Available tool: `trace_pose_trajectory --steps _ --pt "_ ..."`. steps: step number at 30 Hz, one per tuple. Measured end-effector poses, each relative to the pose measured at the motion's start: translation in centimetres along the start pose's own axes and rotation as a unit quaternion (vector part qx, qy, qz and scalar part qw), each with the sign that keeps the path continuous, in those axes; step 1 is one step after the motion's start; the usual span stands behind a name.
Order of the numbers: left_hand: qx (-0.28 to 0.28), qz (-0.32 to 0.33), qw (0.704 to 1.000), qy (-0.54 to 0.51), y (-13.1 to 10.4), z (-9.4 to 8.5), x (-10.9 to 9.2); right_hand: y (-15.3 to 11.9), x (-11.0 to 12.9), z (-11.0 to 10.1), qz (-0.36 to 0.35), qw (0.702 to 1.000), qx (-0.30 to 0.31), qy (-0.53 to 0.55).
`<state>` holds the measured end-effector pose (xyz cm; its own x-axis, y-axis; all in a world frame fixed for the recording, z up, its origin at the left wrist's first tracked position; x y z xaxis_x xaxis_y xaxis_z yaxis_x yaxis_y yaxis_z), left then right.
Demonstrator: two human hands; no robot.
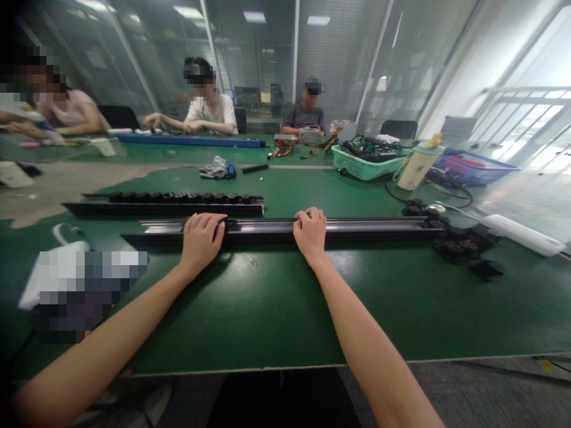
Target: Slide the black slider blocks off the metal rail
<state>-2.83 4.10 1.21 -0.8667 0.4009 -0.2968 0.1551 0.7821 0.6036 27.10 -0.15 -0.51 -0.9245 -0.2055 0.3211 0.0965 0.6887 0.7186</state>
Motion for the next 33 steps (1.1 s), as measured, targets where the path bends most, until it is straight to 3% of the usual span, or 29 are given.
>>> trace_pose_trajectory --steps 33 --pt "-0.007 0.01 1.0 0.011 0.05 0.22 0.19 -0.03 -0.38 -0.29 0.039 0.998 -0.017 -0.036"
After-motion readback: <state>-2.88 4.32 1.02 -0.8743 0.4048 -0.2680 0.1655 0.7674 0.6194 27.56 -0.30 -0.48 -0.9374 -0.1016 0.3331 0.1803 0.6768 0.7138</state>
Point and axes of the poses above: each hand's wrist, its own y-axis towards the middle knuckle, its own z-axis out of the palm, x = y × z, the point moved 2 cm from there along y, towards the middle knuckle, and after that the axes turned 11 degrees about -z, right-handed, at the moved point
